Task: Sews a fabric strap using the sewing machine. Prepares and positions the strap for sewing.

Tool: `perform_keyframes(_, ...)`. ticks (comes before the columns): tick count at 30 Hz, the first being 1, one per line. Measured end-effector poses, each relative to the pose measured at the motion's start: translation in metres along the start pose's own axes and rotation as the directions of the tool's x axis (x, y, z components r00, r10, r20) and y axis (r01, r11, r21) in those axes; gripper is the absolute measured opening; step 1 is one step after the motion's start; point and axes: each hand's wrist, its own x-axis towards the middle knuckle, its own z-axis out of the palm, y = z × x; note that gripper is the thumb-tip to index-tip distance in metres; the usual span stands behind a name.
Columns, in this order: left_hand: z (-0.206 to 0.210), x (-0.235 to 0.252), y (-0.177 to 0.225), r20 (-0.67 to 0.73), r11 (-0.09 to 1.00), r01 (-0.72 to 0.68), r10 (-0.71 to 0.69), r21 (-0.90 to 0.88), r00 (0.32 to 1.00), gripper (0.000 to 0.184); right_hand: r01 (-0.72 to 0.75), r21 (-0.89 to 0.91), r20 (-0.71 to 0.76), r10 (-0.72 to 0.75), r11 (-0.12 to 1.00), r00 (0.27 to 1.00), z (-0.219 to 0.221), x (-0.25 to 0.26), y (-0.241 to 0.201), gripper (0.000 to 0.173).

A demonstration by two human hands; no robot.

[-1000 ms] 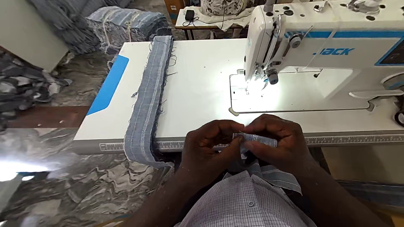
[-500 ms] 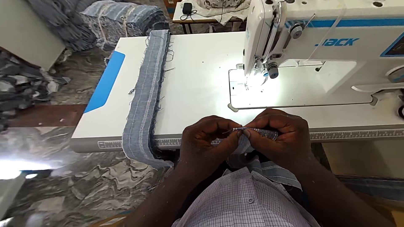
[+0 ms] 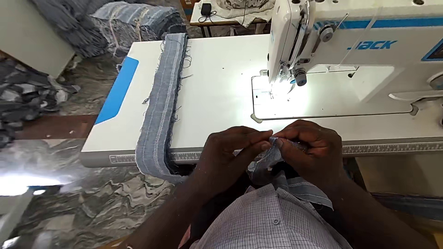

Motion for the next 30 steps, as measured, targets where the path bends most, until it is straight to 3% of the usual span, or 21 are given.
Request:
perform_keyframes(4, -0.005, 0.005, 0.000, -0.010, 0.964, -0.169, 0.175, 0.207, 0.985, 0.018, 0.020, 0.000, 0.072, -0.020, 1.000, 0.997, -0.003, 0.003, -0.002, 0.011)
perform_keyframes(6, -0.004, 0.005, 0.002, -0.071, 0.953, -0.184, 0.206, 0.242, 0.976, 0.014, -0.017, 0.059, 0.094, 0.011, 0.998, 0.995, -0.009, 0.004, -0.003, 0.012)
perform_keyframes(8, -0.002, 0.005, 0.006, -0.122, 0.981, -0.129, 0.147, 0.142, 0.982, 0.009, -0.089, 0.161, 0.094, 0.074, 0.983, 0.993, -0.014, 0.005, -0.001, 0.013)
perform_keyframes(13, 0.001, 0.005, 0.009, -0.075, 0.980, 0.057, -0.073, -0.193, 0.995, 0.007, -0.186, 0.272, 0.065, 0.175, 0.944, 0.982, -0.015, 0.007, -0.008, 0.011)
perform_keyframes(17, -0.001, 0.004, 0.005, 0.018, 0.824, 0.126, -0.139, -0.552, 0.990, 0.003, -0.192, 0.343, 0.070, 0.179, 0.919, 0.981, -0.015, 0.007, -0.012, 0.014)
perform_keyframes(20, -0.004, 0.004, 0.003, 0.099, 0.695, 0.178, -0.152, -0.696, 0.983, 0.007, -0.226, 0.425, 0.101, 0.202, 0.877, 0.974, -0.015, 0.005, -0.012, 0.013)
perform_keyframes(24, -0.002, 0.007, 0.012, 0.162, 0.579, 0.253, -0.204, -0.775, 0.965, 0.007, -0.356, 0.679, 0.196, 0.308, 0.642, 0.931, -0.013, 0.002, -0.010, 0.011)
perform_keyframes(26, 0.003, 0.006, 0.017, 0.108, 0.641, 0.215, -0.203, -0.736, 0.973, 0.006, -0.359, 0.699, 0.150, 0.365, 0.618, 0.919, -0.008, 0.000, -0.012, 0.009)
perform_keyframes(27, 0.006, 0.005, 0.020, 0.039, 0.760, 0.158, -0.172, -0.631, 0.984, 0.004, -0.314, 0.628, 0.045, 0.370, 0.712, 0.928, -0.004, 0.000, -0.015, 0.007)
perform_keyframes(28, 0.011, 0.004, 0.023, -0.037, 0.901, 0.066, -0.090, -0.429, 0.995, 0.004, -0.224, 0.451, -0.099, 0.298, 0.864, 0.949, 0.000, 0.000, -0.017, 0.008)
perform_keyframes(29, 0.015, 0.003, 0.025, -0.091, 0.982, -0.044, 0.028, -0.186, 0.995, 0.007, -0.079, 0.187, -0.221, 0.120, 0.979, 0.968, 0.003, 0.001, -0.015, 0.010)
perform_keyframes(30, 0.018, 0.001, 0.026, -0.109, 0.991, -0.133, 0.132, -0.004, 0.985, 0.010, 0.087, -0.037, -0.256, -0.094, 0.996, 0.962, 0.003, 0.001, -0.011, 0.013)
